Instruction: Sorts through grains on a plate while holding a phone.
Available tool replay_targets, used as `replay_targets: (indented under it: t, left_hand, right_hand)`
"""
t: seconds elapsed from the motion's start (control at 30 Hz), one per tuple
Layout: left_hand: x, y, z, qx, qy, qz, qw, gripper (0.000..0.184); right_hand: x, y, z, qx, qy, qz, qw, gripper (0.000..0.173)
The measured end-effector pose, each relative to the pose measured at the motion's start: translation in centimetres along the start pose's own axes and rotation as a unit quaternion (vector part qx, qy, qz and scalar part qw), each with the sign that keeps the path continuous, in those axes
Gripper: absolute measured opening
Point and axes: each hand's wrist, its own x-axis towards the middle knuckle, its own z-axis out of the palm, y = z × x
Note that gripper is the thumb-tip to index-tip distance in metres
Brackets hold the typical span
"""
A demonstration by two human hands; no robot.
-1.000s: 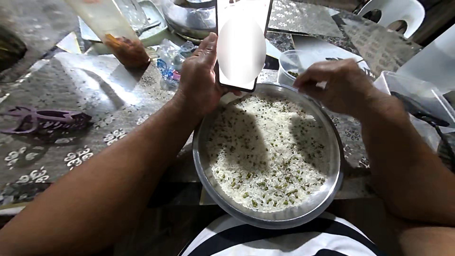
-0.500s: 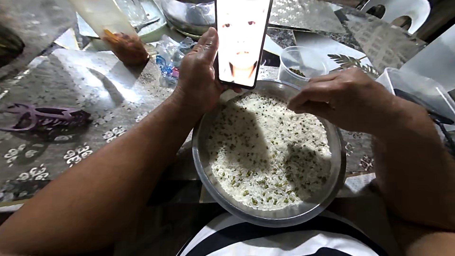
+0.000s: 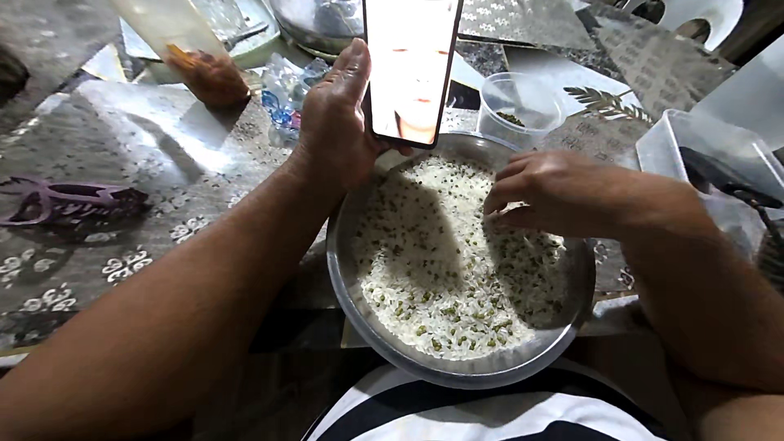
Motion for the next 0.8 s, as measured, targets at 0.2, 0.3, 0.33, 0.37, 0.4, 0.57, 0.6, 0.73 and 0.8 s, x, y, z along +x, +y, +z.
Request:
replay_targets:
  t: [0.2, 0.3, 0.33, 0.37, 0.4, 0.57, 0.6, 0.73, 0.8]
  left_hand:
    - [-0.1, 0.1, 0.1, 0.009, 0.015, -0.004, 1.0, 0.041]
    - [-0.1, 0.1, 0.3, 0.01, 0.019, -0.002, 1.0, 0.04]
    - [-0.1, 0.0, 0.2, 0.01, 0.011, 0.001, 1.0, 0.04]
    - [-0.1, 0.0, 0.1, 0.008, 0.003, 0.003, 1.0, 0.04]
    - [0.0, 0.0, 0.1, 0.008, 0.0, 0.006, 1.0, 0.039]
    - [-0.2, 0.1, 0.1, 0.011, 0.0, 0.0, 1.0, 0.04]
    - [-0.1, 0.0, 0.1, 0.007, -0.001, -0.001, 1.0, 0.04]
    - [-0.2, 0.1, 0.2, 0.007, 0.003, -0.003, 1.0, 0.041]
    - [-0.1, 0.0, 0.1, 0.012, 0.003, -0.002, 1.0, 0.041]
  right_hand:
    - [-0.1, 0.1, -0.3, 0.013, 0.01, -0.014, 1.0, 0.006]
    - [-0.6, 0.1, -1.1, 0.012, 0.062, -0.051, 0.997, 0.007]
    - [-0.6, 0.0, -1.1, 0.011, 0.07, -0.06, 0.996, 0.009]
    - [-0.6, 0.0, -1.2, 0.008, 0.073, -0.067, 0.995, 0.011]
    - [-0.6, 0.0, -1.1, 0.004, 0.072, -0.072, 0.995, 0.012]
    - [-0.4, -0.2, -1.0, -0.004, 0.074, -0.077, 0.994, 0.012]
    - [-0.4, -0.3, -1.0, -0.003, 0.074, -0.074, 0.995, 0.011]
    - [-0.4, -0.4, -0.8, -0.006, 0.065, -0.061, 0.996, 0.014]
    - [-0.4, -0.5, -0.7, -0.013, 0.058, -0.052, 0.997, 0.018]
